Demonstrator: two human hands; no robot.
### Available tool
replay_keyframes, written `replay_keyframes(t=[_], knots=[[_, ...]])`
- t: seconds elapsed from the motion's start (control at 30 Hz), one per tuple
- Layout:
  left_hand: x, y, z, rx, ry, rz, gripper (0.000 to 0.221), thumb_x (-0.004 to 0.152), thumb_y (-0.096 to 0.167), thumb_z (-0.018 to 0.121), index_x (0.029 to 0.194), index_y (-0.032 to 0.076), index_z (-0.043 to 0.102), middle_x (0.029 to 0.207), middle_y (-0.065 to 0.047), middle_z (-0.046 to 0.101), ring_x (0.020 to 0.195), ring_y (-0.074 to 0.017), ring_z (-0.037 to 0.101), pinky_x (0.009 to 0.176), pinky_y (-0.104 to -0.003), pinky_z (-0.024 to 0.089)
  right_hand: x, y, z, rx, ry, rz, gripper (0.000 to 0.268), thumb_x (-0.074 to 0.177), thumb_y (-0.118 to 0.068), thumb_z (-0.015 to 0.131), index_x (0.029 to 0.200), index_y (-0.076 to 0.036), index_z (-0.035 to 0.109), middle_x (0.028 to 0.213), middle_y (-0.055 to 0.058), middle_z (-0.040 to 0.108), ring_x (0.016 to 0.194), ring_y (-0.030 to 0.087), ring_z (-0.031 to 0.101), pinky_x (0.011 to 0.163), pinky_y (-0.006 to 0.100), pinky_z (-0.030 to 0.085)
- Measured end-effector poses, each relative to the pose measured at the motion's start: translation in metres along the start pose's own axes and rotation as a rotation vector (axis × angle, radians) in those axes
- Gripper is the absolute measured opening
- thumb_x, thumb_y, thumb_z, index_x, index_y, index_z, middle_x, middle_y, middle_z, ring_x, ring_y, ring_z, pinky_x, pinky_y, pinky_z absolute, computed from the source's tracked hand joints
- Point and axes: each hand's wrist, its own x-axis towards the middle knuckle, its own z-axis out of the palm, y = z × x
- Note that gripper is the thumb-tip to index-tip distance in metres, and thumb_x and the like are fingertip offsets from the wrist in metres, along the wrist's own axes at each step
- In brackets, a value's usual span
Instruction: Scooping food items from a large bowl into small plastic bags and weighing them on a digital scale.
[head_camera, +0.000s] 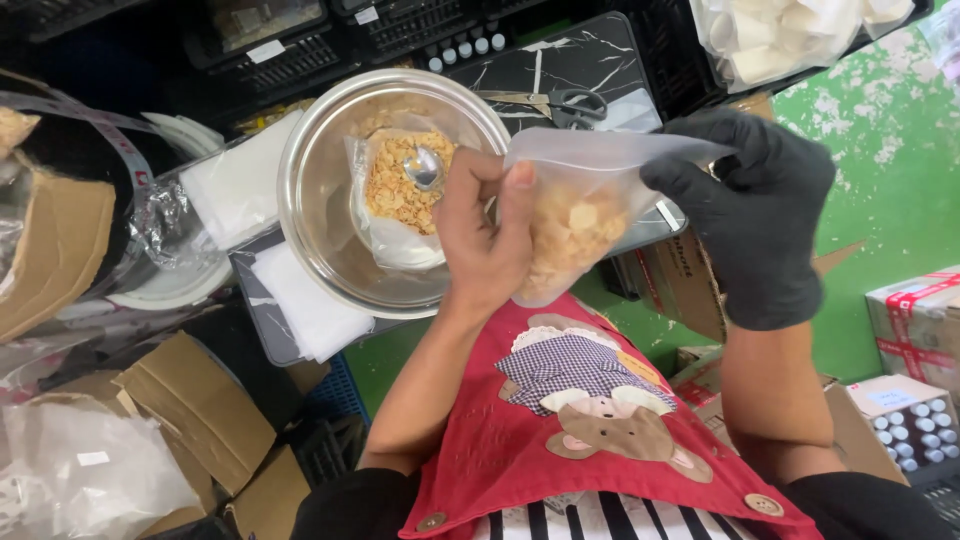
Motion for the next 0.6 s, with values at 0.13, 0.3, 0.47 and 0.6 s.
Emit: replay_keyframes(t=[0.13,0.3,0.47,0.6], knots=[[0.002,0.003,-0.013,0.031,0.063,0.027,0.033,0.109,0.036,0.053,0.087,0.012,0.044,0.075,0.003,0.036,0.066,-0.0092,0.034,0.064,-0.029,0.031,0.014,0.004,-0.014,-0.083,-0.094,-0.041,0.039,0.099,0.002,0.105,0.084,0.004,0.068,0.090,0.011,0.068,0.082,0.016,0.050,0.072,0.034,0.040],[0.006,0.010,-0.022,0.065,0.109,0.079,0.033,0.109,0.036,0.052,0.089,0.010,0.046,0.078,0.001,0.039,0.067,-0.0107,0.035,0.065,-0.030,0.032,0.034,-0.036,-0.013,-0.084,-0.263,-0.239,0.015,0.109,0.007,0.083,0.115,0.016,0.072,0.114,0.025,0.074,0.100,0.032,0.068,0.088,0.041,0.051],[0.013,0.014,-0.030,0.071,0.124,0.127,0.033,0.110,0.035,0.052,0.091,0.009,0.047,0.077,0.001,0.042,0.066,-0.0096,0.038,0.064,-0.028,0.034,0.053,-0.047,-0.005,-0.229,-0.236,-0.505,0.022,0.111,0.000,0.100,0.103,0.006,0.081,0.108,0.018,0.080,0.100,0.036,0.064,0.095,0.048,0.048],[0.019,0.016,-0.037,0.074,0.170,0.133,0.031,0.110,0.034,0.051,0.093,0.008,0.048,0.088,-0.001,0.044,0.074,-0.0115,0.045,0.068,-0.028,0.038,0.061,-0.063,0.002,-0.443,-0.226,-0.563,0.018,0.126,-0.019,0.090,0.133,-0.003,0.088,0.109,0.012,0.069,0.098,0.032,0.063,0.090,0.046,0.044]])
